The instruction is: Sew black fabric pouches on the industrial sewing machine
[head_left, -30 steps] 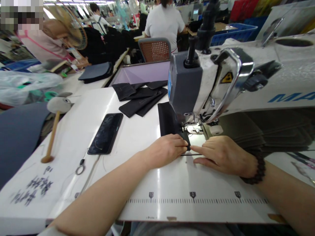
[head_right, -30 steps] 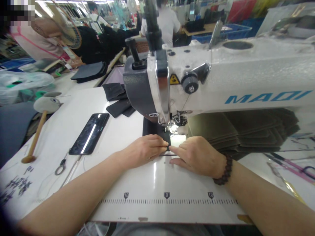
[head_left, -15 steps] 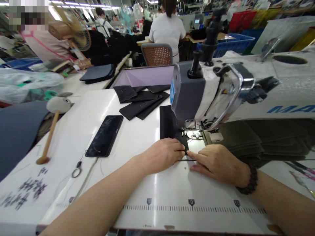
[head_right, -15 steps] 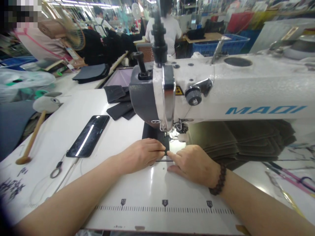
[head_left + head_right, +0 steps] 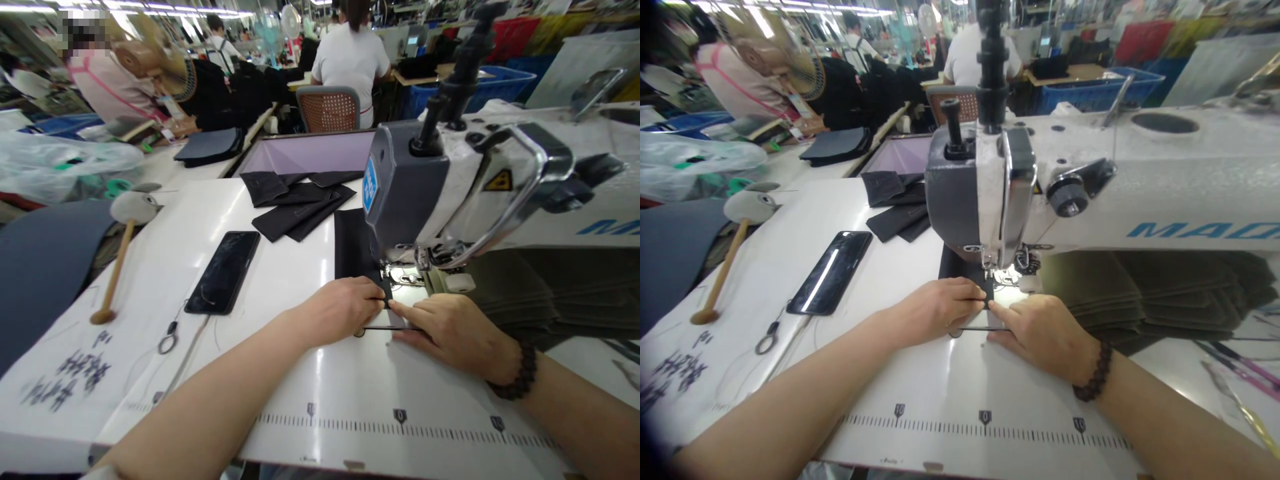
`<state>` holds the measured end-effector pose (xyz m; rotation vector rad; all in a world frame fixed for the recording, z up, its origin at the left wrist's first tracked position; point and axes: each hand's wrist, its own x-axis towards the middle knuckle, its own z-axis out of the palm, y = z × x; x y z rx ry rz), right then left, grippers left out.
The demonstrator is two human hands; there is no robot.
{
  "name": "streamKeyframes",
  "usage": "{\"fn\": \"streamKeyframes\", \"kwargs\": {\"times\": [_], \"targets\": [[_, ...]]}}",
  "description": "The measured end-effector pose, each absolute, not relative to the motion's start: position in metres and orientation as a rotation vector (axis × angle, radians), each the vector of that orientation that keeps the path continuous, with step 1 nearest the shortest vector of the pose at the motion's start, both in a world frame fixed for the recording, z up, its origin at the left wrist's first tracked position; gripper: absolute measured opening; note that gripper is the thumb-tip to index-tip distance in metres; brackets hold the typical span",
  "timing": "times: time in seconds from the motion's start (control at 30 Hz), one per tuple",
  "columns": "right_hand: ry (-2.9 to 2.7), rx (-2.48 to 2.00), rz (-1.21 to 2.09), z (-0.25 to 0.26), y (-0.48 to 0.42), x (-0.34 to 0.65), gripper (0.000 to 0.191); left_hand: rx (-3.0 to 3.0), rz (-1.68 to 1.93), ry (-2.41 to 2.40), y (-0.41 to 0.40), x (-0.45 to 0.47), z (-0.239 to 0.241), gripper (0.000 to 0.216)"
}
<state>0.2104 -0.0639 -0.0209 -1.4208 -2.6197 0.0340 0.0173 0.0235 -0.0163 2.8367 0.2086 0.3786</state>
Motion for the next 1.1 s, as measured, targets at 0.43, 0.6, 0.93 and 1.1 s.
{"fn": "streamKeyframes", "kwargs": {"times": [0.43, 0.6, 0.93, 1.1], "targets": [[-2.515, -1.607, -0.041, -0.026, -0.056, 0.206, 0.038, 2.868, 0.352, 0.38, 0.034, 0.022, -0.017, 0.015], [-2.505, -1.619, -0.052, -0.029, -0.056, 0.206, 0.039, 2.895, 0.331, 0.442, 0.037, 0.025, -0.016, 0.015], [-2.506, -1.628, -0.078, -0.027, -0.056, 0.205, 0.039, 2.884, 0.386, 0.472, 0.039, 0.027, -0.02, 0.018], [-2.503, -1.624, -0.082, -0.026, -0.056, 0.205, 0.039, 2.883, 0.398, 0.454, 0.04, 0.026, -0.018, 0.018]]}}
